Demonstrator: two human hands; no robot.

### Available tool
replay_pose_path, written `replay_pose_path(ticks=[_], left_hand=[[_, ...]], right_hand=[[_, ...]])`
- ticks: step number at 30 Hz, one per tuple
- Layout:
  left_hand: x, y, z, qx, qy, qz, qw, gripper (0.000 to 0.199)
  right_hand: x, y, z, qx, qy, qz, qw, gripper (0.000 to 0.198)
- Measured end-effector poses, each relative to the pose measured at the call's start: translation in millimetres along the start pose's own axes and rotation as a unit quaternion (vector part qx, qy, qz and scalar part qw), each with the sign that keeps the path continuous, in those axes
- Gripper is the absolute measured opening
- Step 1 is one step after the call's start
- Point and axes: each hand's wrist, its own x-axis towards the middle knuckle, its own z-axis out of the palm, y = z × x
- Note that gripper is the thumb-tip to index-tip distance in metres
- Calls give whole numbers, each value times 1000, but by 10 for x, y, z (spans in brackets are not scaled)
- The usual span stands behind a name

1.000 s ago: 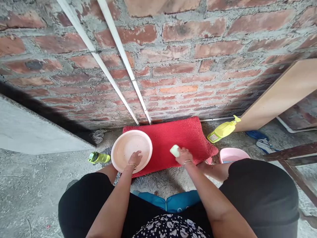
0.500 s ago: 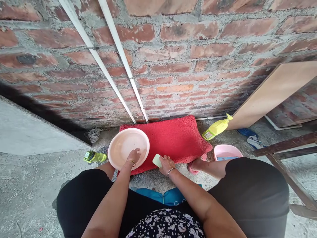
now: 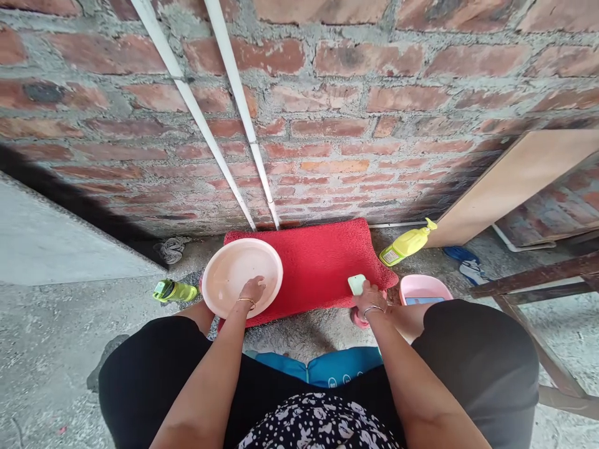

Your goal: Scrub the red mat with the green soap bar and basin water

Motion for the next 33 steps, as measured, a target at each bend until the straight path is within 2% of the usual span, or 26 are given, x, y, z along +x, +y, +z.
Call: replay_pose_path(ticks=[3, 6, 9, 11, 14, 18, 20, 23, 29, 31, 33], left_hand=[[-35, -14, -23, 1, 2, -17, 1000, 46], [-75, -35, -45, 6, 4, -30, 1000, 49], [-107, -36, -82, 14, 5, -34, 999, 49], [-123, -19, -111, 19, 4, -34, 999, 48], [-142, 17, -138, 24, -1, -32, 999, 47], [-148, 45, -134, 30, -11, -36, 999, 48], [-140, 49, -125, 32, -14, -38, 999, 47], [-130, 46, -110, 38, -16, -40, 998, 47], [-129, -9, -71, 51, -10, -37, 998, 51], [-119, -34, -59, 55, -6, -33, 998, 51], [-98, -55, -43, 56, -1, -26, 998, 51]], right_hand=[[-126, -472, 92, -31, -9, -143, 989, 55], [-296, -1074, 285, -63, -33, -269, 961, 58], [-417, -1531, 425, -79, -47, -329, 940, 56], [-426, -1669, 430, -90, -53, -347, 932, 55], [-325, -1600, 320, -93, -49, -319, 942, 55], [-127, -1233, 131, -76, -27, -187, 979, 56], [-91, -1113, 106, -55, -19, -141, 988, 55], [-175, -1178, 196, -42, -24, -173, 984, 53], [-423, -1714, 467, -38, -51, -299, 952, 54], [-363, -1703, 431, -31, -43, -301, 952, 53], [-219, -1516, 321, -26, -30, -269, 962, 49]])
